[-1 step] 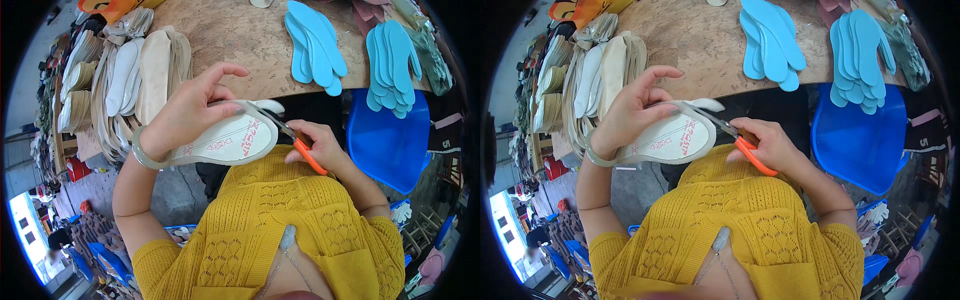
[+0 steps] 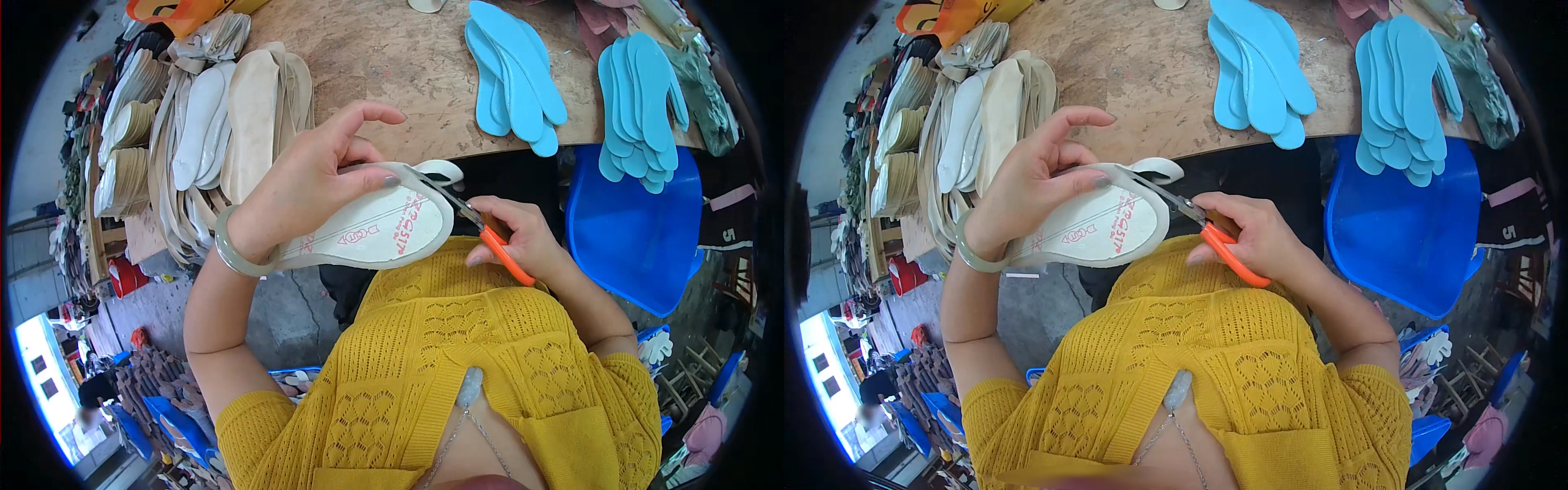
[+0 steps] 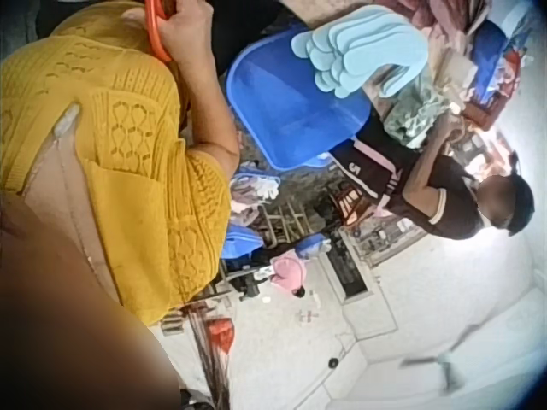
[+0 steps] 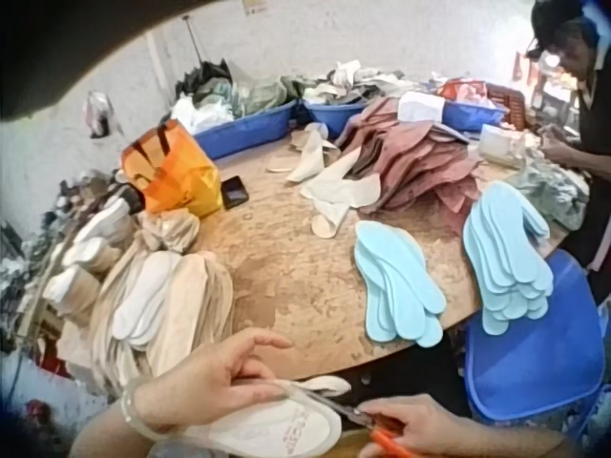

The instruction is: Cutting and assembling shoe insole components at a manufacturing station.

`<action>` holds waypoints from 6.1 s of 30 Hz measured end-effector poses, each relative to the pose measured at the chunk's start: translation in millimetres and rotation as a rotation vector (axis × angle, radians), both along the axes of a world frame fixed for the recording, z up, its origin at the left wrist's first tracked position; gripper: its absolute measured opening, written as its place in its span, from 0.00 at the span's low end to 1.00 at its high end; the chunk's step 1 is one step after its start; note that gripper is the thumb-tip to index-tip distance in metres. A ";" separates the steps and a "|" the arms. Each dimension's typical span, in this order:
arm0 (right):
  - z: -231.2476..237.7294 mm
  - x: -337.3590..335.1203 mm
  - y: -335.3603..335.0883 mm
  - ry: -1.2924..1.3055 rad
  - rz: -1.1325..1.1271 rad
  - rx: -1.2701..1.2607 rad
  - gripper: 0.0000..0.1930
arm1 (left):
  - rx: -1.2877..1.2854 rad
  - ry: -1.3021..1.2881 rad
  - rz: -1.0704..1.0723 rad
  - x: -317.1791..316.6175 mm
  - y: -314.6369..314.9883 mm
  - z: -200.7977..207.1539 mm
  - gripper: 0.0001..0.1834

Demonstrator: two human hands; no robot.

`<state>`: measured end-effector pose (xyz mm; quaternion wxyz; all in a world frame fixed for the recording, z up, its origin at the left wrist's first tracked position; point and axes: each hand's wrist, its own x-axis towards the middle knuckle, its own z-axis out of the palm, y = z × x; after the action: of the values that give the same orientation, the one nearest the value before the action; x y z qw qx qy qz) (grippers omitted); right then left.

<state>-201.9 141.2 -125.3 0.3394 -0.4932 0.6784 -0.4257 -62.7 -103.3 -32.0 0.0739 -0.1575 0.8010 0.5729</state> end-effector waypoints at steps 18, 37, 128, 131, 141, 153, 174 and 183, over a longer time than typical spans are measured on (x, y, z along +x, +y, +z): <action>2.3 -1.0 -6.3 -0.091 0.146 -0.015 0.45 | 0.004 0.006 -0.034 1.2 8.2 0.5 0.28; 3.3 -2.9 -7.8 0.015 0.149 -0.030 0.45 | -0.009 0.037 -0.009 3.3 10.2 3.6 0.30; 41.7 -207.5 -313.8 1.286 -0.392 0.142 0.19 | 0.221 0.383 0.848 170.0 4.7 -96.2 0.22; 55.7 -256.6 -271.3 1.453 -0.586 0.373 0.28 | 0.417 0.364 0.564 152.3 16.3 -94.5 0.17; 28.6 -282.7 -254.6 0.041 -0.579 -0.147 0.18 | 0.823 0.391 0.254 34.3 25.5 -104.9 0.22; 7.9 2.1 -50.4 -0.631 -0.095 -0.277 0.17 | 1.482 0.543 0.367 -68.0 3.4 -103.1 0.30; 12.2 -25.2 -22.0 -0.036 0.206 -0.545 0.09 | 1.171 0.384 0.381 -62.0 36.3 -80.1 0.17; -32.8 -23.8 -16.4 -0.036 0.125 -0.108 0.15 | 0.784 0.664 0.552 -75.7 18.1 -63.4 0.23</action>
<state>-225.6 124.8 -158.2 0.3502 -0.5445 0.6162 -0.4486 -138.4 -85.2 -95.4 -0.2803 -0.1333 0.4389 0.8432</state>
